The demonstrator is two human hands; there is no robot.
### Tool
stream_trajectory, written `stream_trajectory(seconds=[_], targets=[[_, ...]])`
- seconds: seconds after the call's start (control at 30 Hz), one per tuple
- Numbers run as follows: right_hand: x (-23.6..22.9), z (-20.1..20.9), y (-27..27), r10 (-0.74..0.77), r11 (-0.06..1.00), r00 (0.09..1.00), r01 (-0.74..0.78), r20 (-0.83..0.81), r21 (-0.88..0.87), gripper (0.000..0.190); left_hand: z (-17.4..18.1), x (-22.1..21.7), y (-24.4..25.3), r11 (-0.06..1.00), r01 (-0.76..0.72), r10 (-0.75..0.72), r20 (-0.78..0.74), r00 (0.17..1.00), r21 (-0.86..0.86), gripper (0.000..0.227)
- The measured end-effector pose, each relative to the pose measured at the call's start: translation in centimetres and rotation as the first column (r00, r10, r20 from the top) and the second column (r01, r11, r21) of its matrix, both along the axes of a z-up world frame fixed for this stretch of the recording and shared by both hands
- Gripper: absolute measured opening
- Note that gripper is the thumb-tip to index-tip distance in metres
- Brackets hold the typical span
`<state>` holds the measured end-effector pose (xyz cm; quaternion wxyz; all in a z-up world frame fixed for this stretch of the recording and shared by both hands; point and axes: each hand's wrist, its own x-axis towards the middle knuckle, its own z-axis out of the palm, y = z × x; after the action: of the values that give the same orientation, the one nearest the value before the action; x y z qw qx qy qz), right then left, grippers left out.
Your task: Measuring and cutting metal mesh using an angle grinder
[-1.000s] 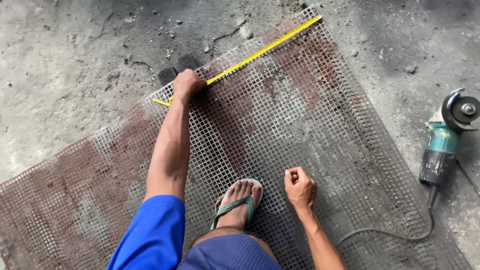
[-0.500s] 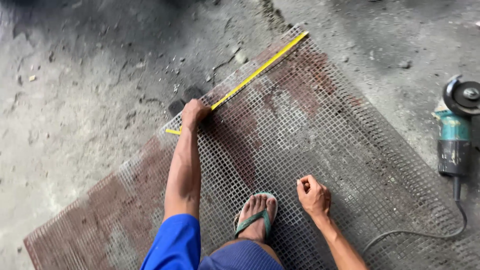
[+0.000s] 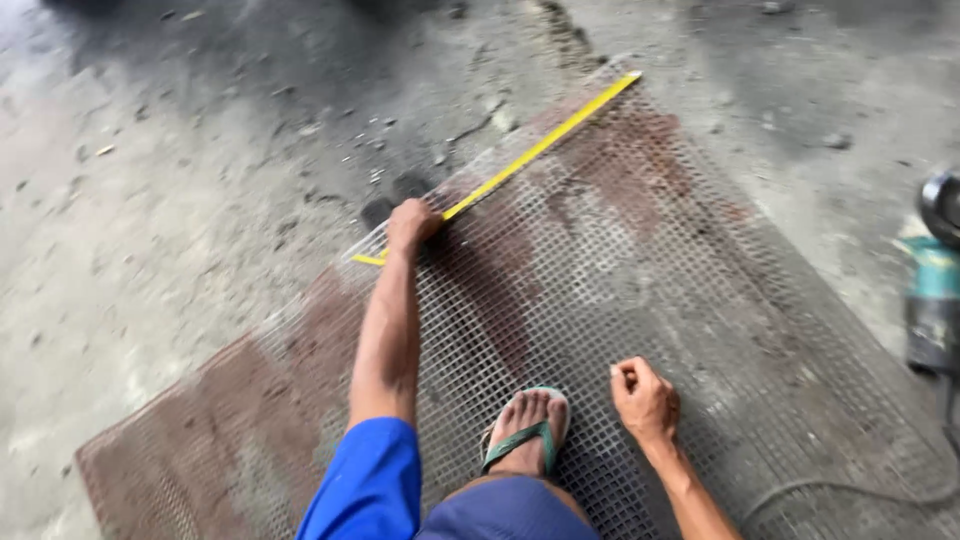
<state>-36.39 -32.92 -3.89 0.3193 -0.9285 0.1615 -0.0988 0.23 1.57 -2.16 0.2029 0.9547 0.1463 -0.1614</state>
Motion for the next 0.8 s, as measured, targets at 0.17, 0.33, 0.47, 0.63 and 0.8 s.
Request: stream_trajectory(seconds=[0.17,0.33,0.47,0.63,0.8], targets=[[0.2,0.1,-0.1,0.013,1.0,1.0,-0.013,0.01,0.007,0.01,1.9,0.2,-1.5,0.999,-0.024,0.027,-0.076,0.997,0.041,0.037],[0.0,-0.8,-0.3,0.022,0.996,1.0,-0.021,0.011,-0.087,0.011,4.2,-0.7,-2.4,0.997,-0.073,0.074,-0.109,0.991,0.013,0.028],[0.2,-1.7,-0.6,0.033,0.994,0.999,-0.036,-0.029,-0.102,0.011,3.1,-0.7,-1.9,0.999,-0.035,0.033,-0.066,0.997,-0.018,0.024],[0.2,-0.7,-0.5,0.042,0.999,0.997,-0.044,-0.068,-0.029,0.011,4.9,-1.7,-2.5,0.997,-0.073,0.071,-0.072,0.995,-0.029,0.028],[0.2,1.6,-0.2,0.048,0.996,0.985,-0.034,-0.165,0.084,0.013,4.4,-1.3,-2.4,0.998,-0.063,0.065,-0.098,0.993,0.015,0.032]])
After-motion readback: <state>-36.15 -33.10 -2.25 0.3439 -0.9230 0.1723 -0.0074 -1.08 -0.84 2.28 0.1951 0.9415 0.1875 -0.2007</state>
